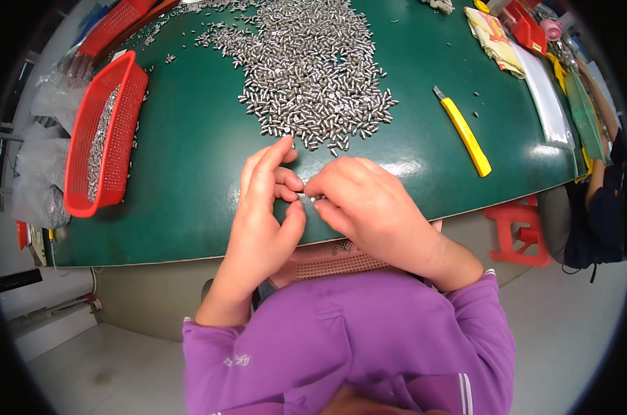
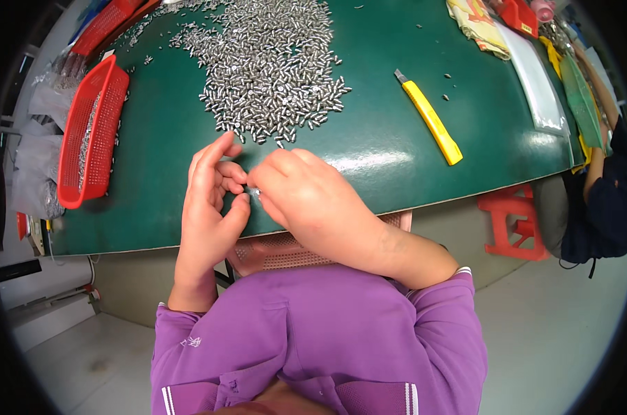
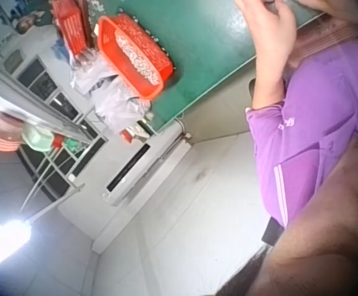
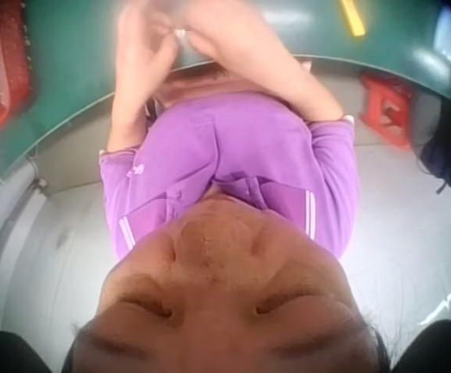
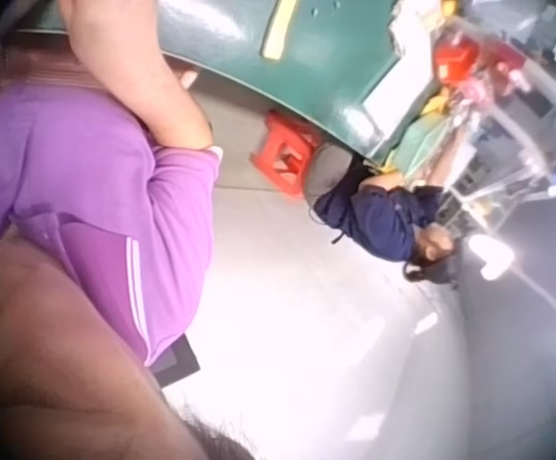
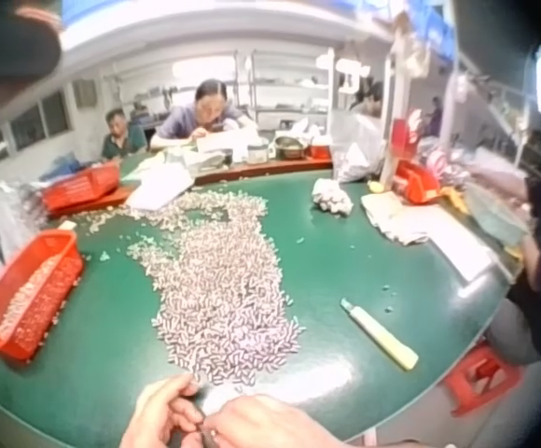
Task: Sorting or inspecting small metal components on a workbench in a manufacturing environment.
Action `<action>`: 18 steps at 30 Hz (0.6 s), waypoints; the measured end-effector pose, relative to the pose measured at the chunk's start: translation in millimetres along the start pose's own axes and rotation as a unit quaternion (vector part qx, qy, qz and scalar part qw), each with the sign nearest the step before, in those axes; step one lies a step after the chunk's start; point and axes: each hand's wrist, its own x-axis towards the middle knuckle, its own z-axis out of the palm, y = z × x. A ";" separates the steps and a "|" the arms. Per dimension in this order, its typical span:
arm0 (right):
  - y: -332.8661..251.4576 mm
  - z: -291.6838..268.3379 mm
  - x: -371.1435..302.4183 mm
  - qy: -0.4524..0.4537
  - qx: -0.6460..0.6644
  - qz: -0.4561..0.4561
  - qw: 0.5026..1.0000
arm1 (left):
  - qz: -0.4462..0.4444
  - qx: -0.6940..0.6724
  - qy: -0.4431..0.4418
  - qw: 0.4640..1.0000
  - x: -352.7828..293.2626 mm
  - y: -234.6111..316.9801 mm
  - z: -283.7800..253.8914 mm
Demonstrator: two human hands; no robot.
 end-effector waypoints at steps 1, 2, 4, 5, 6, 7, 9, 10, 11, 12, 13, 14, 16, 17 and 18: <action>1.1 0.3 -0.1 0.003 -0.002 -0.020 1.000 | 0.002 0.001 -0.001 1.000 0.2 -0.3 -0.2; -0.2 -0.8 -0.1 0.005 -0.004 -0.020 1.000 | 0.003 -0.004 0.006 1.000 0.2 -0.9 -0.1; -5.3 -2.3 -1.2 -0.038 -0.027 0.006 0.999 | 0.005 -0.006 0.014 1.000 -0.8 -1.3 1.0; -6.3 -3.6 -1.9 -0.037 -0.027 0.005 0.999 | 0.008 0.004 0.020 1.000 -0.9 -1.1 1.9; -7.0 -5.0 -2.5 -0.056 -0.036 0.002 0.998 | 0.012 0.013 0.026 1.000 -0.4 -0.7 2.6; -8.0 -6.7 -3.4 -0.075 -0.044 -0.002 0.996 | 0.014 0.014 0.025 1.000 0.1 -0.2 2.7; -10.8 -12.2 -11.2 -0.081 -0.031 -0.008 0.996 | 0.017 0.057 0.030 0.998 1.6 0.1 2.3; -12.1 -15.4 -16.0 -0.090 -0.018 -0.013 0.996 | 0.019 0.057 0.029 0.998 3.6 2.1 1.9; -13.8 -18.8 -20.6 -0.089 -0.019 -0.013 0.996 | 0.015 0.084 0.025 0.996 6.6 6.3 1.5; -15.8 -22.6 -25.5 -0.113 -0.006 -0.029 0.993 | 0.009 0.112 0.024 0.993 7.8 10.3 1.8; -17.1 -26.1 -28.2 -0.138 0.007 -0.046 0.989 | 0.008 0.113 0.026 0.993 9.8 12.3 3.2; -18.2 -29.6 -28.6 -0.139 0.007 -0.047 0.989 | 0.006 0.147 0.026 0.989 13.3 13.4 5.0; -22.1 -36.8 -29.2 -0.154 0.057 -0.030 0.986 | 0.033 0.189 0.024 0.981 20.0 12.5 9.9; -18.1 -36.0 -27.0 -0.112 0.038 -0.028 0.993 | 0.032 0.188 0.025 0.981 22.4 11.2 12.2; -11.2 -36.3 -22.7 -0.068 0.018 -0.024 0.997 | 0.043 0.194 0.018 0.980 26.0 10.1 16.0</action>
